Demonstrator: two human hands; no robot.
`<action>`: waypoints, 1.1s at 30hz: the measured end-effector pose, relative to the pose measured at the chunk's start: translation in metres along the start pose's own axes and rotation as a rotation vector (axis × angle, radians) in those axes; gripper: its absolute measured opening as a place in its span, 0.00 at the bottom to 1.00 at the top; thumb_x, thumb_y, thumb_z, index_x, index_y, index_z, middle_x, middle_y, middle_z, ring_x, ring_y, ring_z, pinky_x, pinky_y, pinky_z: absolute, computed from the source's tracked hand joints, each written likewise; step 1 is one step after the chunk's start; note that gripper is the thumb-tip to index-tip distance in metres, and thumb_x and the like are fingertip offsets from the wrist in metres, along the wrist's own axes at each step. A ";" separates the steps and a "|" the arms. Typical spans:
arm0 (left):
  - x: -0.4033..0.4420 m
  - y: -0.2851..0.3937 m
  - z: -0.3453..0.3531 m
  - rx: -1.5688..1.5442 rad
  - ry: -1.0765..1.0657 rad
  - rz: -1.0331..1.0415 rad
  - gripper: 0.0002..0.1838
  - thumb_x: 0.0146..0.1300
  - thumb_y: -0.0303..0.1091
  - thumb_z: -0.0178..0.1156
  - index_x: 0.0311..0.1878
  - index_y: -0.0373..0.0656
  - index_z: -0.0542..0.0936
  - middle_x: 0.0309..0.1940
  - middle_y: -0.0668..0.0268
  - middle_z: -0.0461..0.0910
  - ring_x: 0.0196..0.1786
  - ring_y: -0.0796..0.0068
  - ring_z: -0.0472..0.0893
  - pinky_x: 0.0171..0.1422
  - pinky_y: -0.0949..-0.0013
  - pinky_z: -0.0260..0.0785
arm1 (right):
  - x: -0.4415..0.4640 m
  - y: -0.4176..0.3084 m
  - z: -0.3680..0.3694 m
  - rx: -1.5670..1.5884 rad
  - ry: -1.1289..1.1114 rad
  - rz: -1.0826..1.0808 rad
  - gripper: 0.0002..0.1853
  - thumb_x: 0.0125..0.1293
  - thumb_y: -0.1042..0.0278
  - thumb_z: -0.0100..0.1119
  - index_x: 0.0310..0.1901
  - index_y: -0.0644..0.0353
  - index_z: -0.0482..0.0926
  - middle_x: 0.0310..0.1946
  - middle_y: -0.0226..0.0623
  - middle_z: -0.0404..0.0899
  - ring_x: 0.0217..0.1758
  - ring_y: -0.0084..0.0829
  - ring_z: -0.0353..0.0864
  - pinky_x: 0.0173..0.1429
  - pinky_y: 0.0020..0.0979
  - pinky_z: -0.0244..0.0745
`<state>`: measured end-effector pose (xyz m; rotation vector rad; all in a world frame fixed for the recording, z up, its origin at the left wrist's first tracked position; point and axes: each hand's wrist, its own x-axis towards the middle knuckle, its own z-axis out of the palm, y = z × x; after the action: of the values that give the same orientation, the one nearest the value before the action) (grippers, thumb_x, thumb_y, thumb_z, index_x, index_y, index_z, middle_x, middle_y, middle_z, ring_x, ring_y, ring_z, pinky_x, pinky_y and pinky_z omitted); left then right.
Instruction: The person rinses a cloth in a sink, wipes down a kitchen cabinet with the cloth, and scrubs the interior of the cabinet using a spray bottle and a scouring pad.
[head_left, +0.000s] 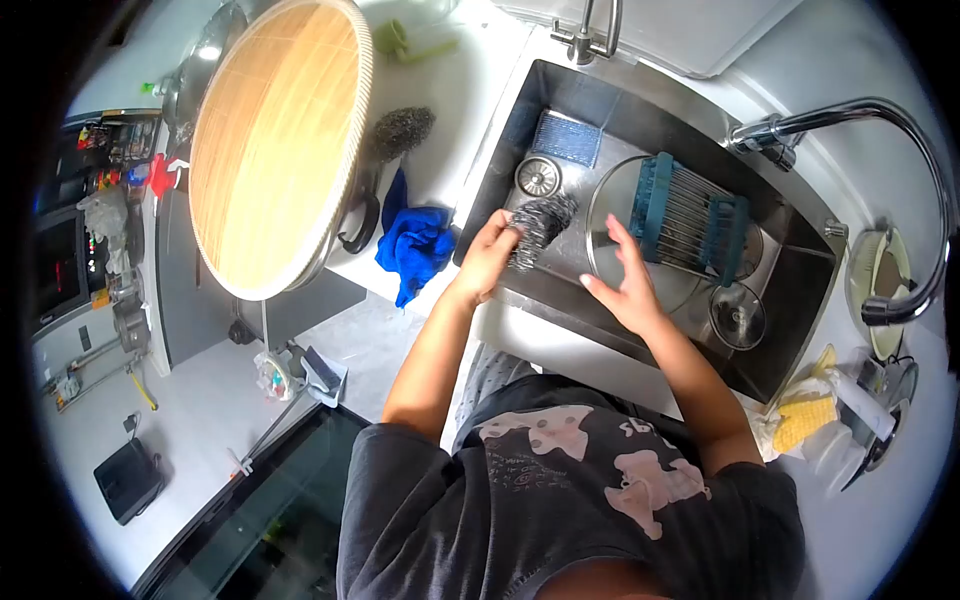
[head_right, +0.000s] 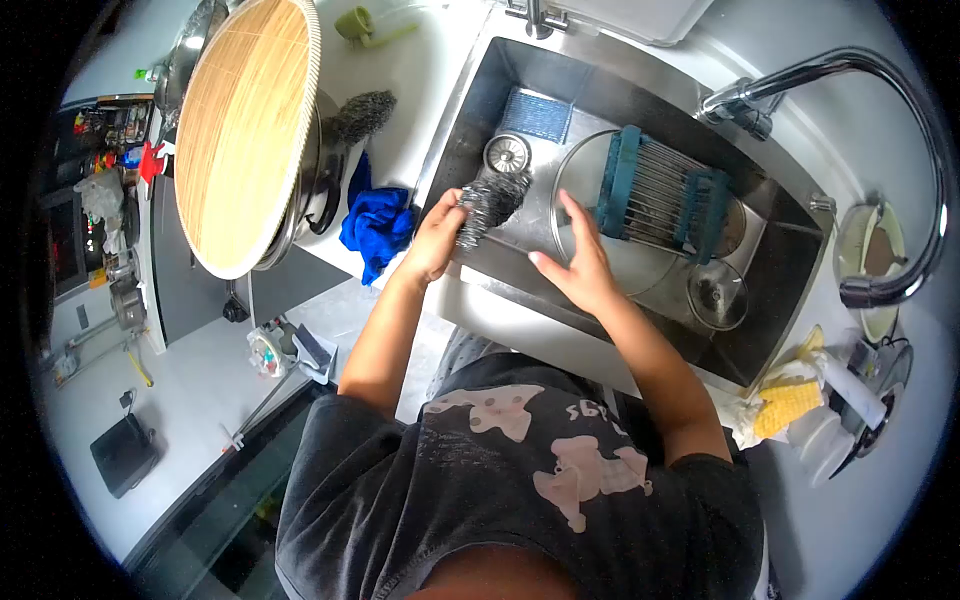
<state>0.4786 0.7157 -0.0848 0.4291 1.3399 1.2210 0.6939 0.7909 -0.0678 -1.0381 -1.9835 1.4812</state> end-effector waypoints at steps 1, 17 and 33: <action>-0.006 0.005 0.001 -0.181 -0.014 -0.043 0.09 0.66 0.35 0.48 0.45 0.44 0.70 0.35 0.69 0.75 0.38 0.82 0.73 0.40 0.75 0.67 | 0.006 -0.003 0.004 0.161 -0.041 0.055 0.38 0.54 0.71 0.61 0.66 0.58 0.53 0.62 0.42 0.61 0.64 0.37 0.61 0.65 0.37 0.55; 0.000 -0.006 0.029 0.356 0.058 0.258 0.09 0.63 0.33 0.53 0.42 0.38 0.68 0.30 0.66 0.72 0.34 0.76 0.71 0.42 0.70 0.65 | 0.042 -0.002 0.040 0.430 0.053 0.287 0.27 0.52 0.73 0.66 0.52 0.63 0.65 0.41 0.36 0.74 0.44 0.24 0.73 0.48 0.25 0.70; -0.156 0.043 -0.071 0.609 -0.154 0.234 0.19 0.59 0.32 0.56 0.54 0.44 0.70 0.55 0.54 0.68 0.59 0.54 0.68 0.62 0.62 0.59 | 0.129 0.075 0.109 -0.990 -0.132 0.415 0.13 0.65 0.68 0.39 0.43 0.58 0.75 0.37 0.48 0.79 0.42 0.45 0.79 0.48 0.42 0.73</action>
<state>0.4320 0.5735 0.0091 1.1139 1.5436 0.9194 0.5572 0.8374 -0.1835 -1.8519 -2.7890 0.6547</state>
